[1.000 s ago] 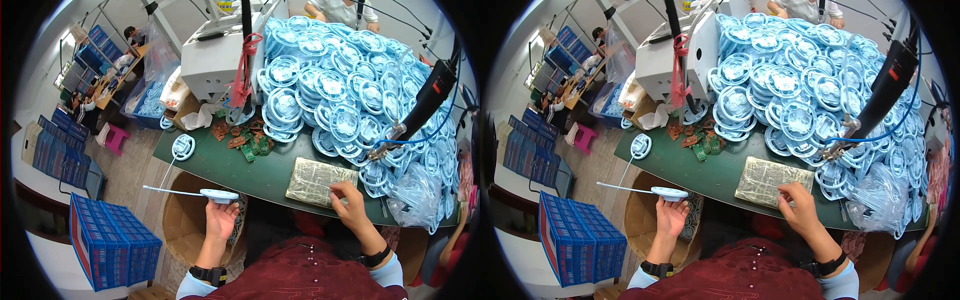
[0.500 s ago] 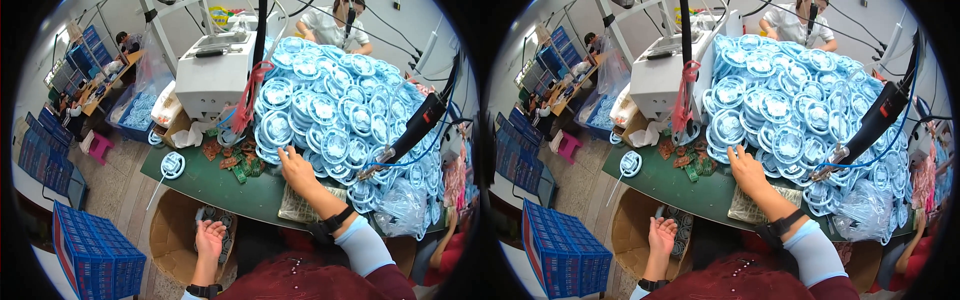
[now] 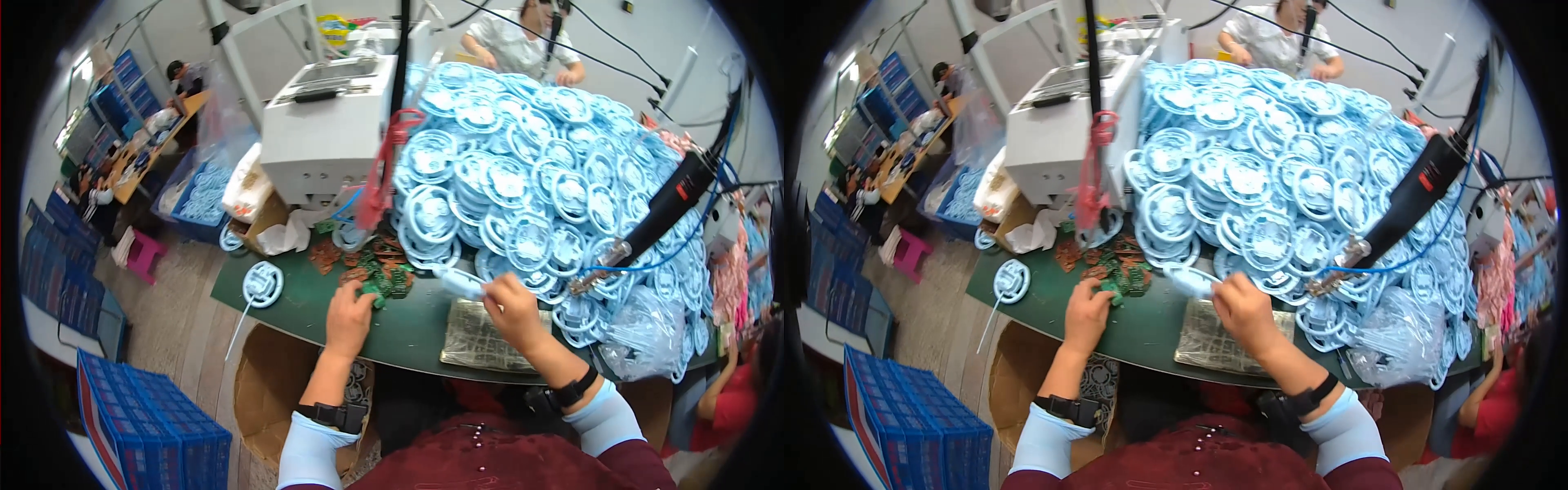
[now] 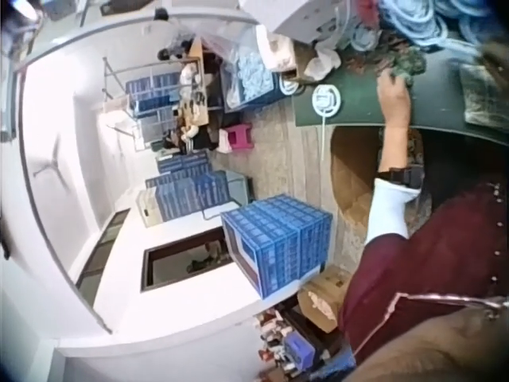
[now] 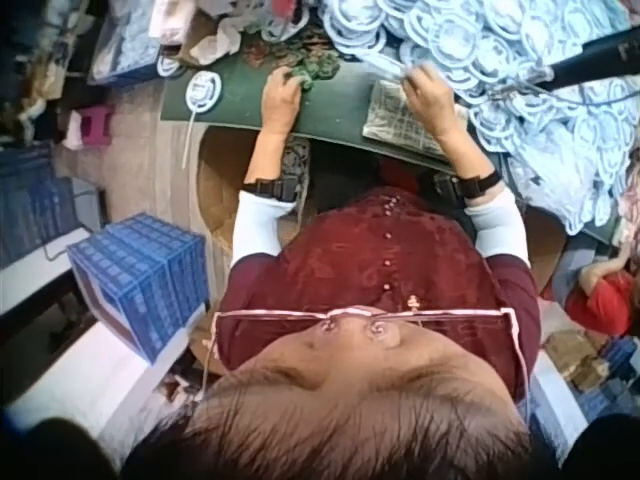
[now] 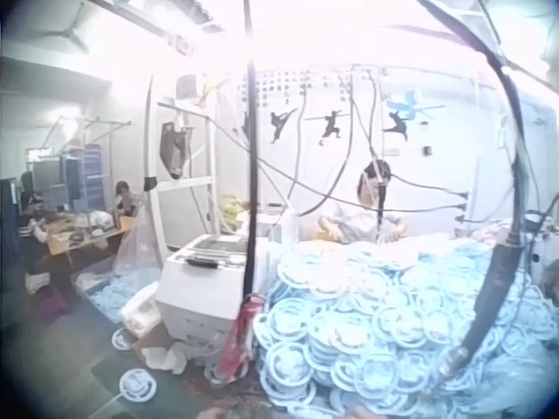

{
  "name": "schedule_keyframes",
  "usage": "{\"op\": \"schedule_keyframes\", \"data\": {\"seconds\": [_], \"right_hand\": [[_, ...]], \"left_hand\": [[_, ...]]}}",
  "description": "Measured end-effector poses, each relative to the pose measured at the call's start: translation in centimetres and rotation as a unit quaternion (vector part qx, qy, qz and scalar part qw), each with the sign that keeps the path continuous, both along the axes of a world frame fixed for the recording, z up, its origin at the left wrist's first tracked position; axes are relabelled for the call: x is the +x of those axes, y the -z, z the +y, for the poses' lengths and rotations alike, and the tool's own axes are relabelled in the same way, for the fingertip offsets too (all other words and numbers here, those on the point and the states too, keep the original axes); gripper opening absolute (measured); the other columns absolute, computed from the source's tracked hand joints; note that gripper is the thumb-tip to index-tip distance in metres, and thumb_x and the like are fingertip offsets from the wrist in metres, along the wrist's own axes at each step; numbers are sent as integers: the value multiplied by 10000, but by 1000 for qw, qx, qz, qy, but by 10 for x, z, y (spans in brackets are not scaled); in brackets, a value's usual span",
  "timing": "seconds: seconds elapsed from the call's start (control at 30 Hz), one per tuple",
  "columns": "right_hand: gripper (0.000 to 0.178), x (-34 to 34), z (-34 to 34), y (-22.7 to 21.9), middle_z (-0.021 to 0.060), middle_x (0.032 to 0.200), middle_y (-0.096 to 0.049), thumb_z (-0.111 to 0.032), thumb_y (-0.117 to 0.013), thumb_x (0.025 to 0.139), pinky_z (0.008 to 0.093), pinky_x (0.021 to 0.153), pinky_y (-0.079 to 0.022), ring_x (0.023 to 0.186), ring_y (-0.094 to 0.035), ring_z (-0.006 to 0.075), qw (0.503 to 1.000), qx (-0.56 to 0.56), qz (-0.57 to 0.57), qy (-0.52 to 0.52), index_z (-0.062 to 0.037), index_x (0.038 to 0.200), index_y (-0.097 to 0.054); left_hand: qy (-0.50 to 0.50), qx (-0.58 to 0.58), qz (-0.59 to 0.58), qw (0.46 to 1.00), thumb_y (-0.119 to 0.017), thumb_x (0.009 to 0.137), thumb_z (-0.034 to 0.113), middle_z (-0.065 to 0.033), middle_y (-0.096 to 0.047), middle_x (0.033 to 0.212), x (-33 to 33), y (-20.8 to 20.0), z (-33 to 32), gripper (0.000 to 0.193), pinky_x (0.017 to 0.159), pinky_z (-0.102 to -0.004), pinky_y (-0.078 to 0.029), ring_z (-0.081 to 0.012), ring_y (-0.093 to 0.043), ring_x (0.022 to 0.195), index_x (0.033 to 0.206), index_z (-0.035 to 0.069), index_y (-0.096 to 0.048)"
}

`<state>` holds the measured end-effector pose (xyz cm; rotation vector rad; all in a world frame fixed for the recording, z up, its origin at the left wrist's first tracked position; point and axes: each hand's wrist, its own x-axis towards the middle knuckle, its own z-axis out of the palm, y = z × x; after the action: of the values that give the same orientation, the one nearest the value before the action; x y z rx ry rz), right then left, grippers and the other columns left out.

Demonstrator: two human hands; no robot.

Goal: Assembling blue circular toy components using an electric screwdriver and small copper plates.

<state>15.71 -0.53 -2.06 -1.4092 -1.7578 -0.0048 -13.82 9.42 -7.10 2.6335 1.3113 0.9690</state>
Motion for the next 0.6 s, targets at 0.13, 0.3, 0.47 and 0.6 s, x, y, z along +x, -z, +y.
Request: {"op": "schedule_keyframes", "data": {"seconds": [0.13, 0.3, 0.47, 0.6], "right_hand": [[270, 32, -71, 14, 91, 873, -627, -16, -723, 724, 354, 603, -510, 725, -626, 257, 989, 9, -147, -6, -48, 986, -667], [336, 46, -121, 30, 103, 1029, -602, -15, -716, 713, 364, 709, -513, 840, -623, 267, 986, -32, -160, 45, -59, 1042, -663], [378, 45, -135, 36, 91, 1005, -590, -20, -729, 702, 391, 751, -499, 866, -608, 279, 990, -24, -125, 65, -58, 1070, -656], [394, 43, -146, 30, 78, 935, -575, -33, -746, 699, 379, 686, -467, 805, -583, 263, 992, -41, -104, 50, -62, 1082, -659]], "left_hand": [[6, -40, -142, 989, -718, 781, -20, -104, -592, 937, 12, -13, -7, 154, 706, -348, -506, -258, -614, 830, 916, 40, -677], [46, -453, -434, 778, -681, 904, 17, -27, -685, 847, 65, -31, -62, 88, 627, -207, -487, -66, -629, 735, 974, -27, -653], [31, -452, -254, 854, -720, 882, 66, 11, -643, 755, 111, -11, -87, 131, 579, -191, -440, -27, -546, 644, 953, -30, -667], [11, -301, -156, 941, -759, 805, 85, -69, -578, 772, 117, -21, -92, 159, 590, -321, -468, -188, -563, 640, 935, 24, -690]]}}
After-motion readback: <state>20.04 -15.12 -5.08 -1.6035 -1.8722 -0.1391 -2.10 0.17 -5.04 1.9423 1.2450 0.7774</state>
